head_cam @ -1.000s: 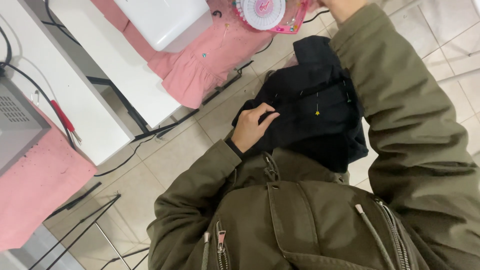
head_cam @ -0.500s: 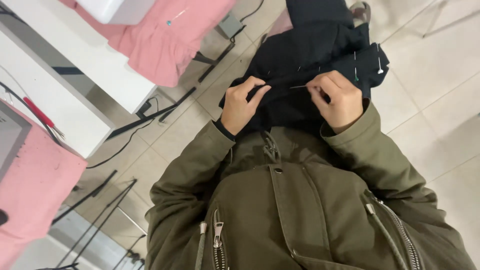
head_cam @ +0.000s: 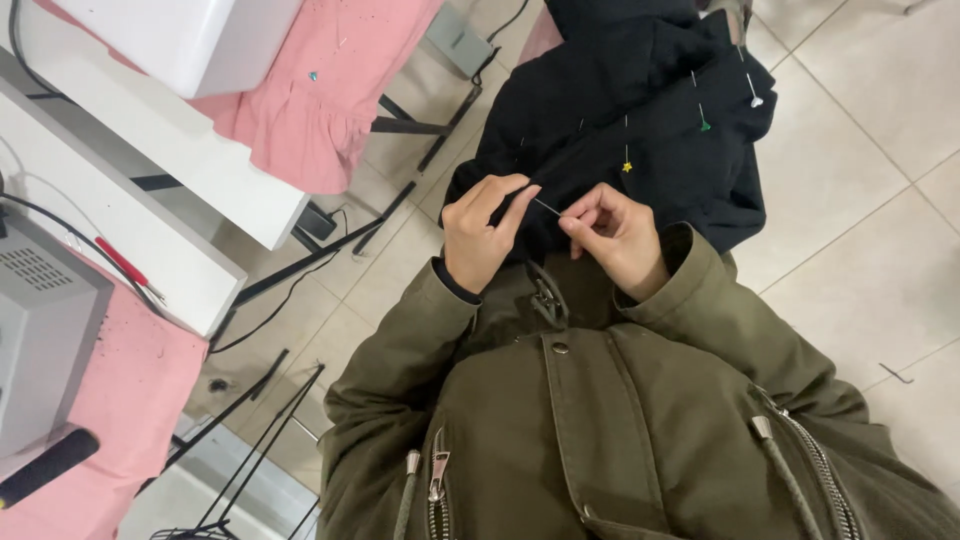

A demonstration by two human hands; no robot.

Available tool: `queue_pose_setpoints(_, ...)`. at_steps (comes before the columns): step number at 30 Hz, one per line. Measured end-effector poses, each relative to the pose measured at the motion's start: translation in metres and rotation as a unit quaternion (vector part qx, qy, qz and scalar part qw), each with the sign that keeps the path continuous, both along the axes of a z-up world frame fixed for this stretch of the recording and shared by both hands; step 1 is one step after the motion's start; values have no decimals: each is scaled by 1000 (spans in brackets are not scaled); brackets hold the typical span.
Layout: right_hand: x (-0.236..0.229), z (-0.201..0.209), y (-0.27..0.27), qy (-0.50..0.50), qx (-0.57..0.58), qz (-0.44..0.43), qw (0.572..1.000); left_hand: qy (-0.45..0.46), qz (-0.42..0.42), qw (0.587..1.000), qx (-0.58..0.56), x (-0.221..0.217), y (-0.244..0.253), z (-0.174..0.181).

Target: Pinning pieces of black leather together at a sewing station.

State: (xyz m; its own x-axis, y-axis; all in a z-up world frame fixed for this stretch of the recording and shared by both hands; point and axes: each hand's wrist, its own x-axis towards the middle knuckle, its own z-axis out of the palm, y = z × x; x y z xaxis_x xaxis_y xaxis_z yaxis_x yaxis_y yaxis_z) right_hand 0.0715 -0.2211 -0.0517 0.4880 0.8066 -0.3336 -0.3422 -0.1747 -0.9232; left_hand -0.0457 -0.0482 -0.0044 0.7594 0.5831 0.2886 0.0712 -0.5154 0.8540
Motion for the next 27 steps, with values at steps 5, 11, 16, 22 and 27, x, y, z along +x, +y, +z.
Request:
queue_pose_setpoints(5, -4, -17, -5, 6, 18, -45, 999, 23, -10, 999, 27, 1, -5, 6)
queue_pose_setpoints(11, -13, -15, 2, -69, 5, -52, 996, -1, -67, 994, 86, 1, -13, -1)
queue_pose_setpoints(16, -10, -14, 2, -27, -6, -30, 999, 17, -43, 999, 4, 0, -13, -6)
queue_pose_setpoints(22, -12, -27, -5, 40, 42, -24, 998, 62, 3, 966, -252, -6, -12, -33)
queue_pose_setpoints(27, -13, -31, -4, 57, 46, -25, 997, 14, -17, 923, -383, -9, -7, -47)
